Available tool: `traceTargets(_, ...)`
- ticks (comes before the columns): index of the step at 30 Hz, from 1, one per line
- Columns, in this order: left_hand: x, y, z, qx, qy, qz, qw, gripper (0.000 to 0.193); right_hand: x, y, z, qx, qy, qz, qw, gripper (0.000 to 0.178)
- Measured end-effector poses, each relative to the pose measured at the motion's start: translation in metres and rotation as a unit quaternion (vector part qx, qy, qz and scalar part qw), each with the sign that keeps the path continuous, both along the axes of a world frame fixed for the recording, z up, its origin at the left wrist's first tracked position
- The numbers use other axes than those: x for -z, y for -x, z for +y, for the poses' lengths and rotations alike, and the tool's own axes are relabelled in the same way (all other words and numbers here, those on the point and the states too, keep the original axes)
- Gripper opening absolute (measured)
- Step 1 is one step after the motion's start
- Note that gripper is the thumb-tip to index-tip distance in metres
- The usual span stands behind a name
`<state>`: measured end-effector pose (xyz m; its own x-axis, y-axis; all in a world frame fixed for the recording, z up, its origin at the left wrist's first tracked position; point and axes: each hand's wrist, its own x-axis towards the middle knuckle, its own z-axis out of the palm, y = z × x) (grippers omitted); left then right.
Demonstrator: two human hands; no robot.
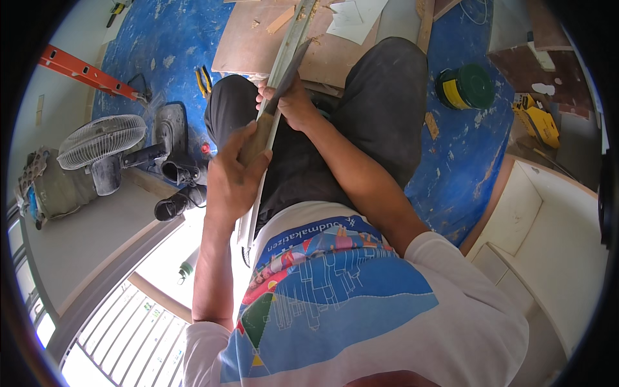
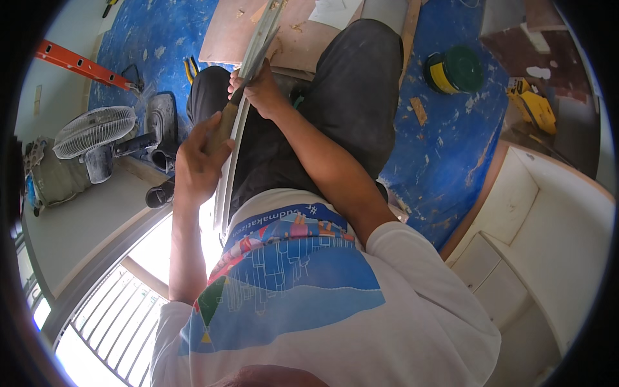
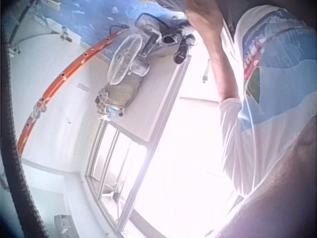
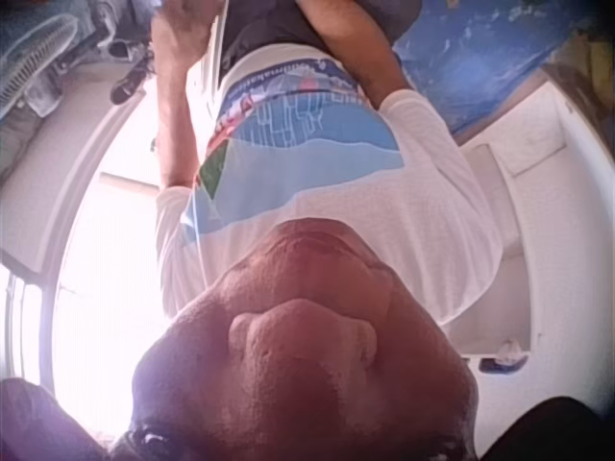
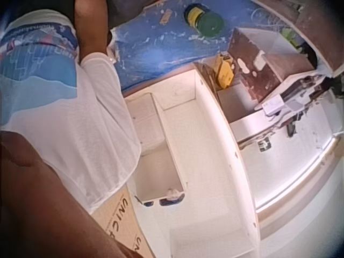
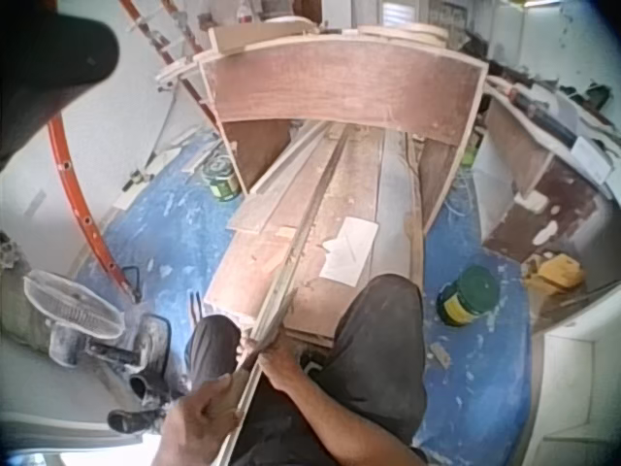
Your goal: The person sits cross-legged on the floor and uses a chisel to carve a long, white wooden molding. They hold the molding with their left hand and repeatedly scrape the surface with the chisel in their right hand, removing thin shavings of material.
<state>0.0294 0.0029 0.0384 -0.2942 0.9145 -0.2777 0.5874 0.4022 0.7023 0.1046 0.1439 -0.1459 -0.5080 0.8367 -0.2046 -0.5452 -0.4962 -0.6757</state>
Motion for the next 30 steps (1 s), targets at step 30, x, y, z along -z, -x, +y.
traceTargets(30, 0.023, 0.06, 0.004, -0.118, 0.047, -0.414, 0.901, 0.06, 0.017, 0.005, 0.004, 0.012, -0.045, 0.011, 0.999, 0.066)
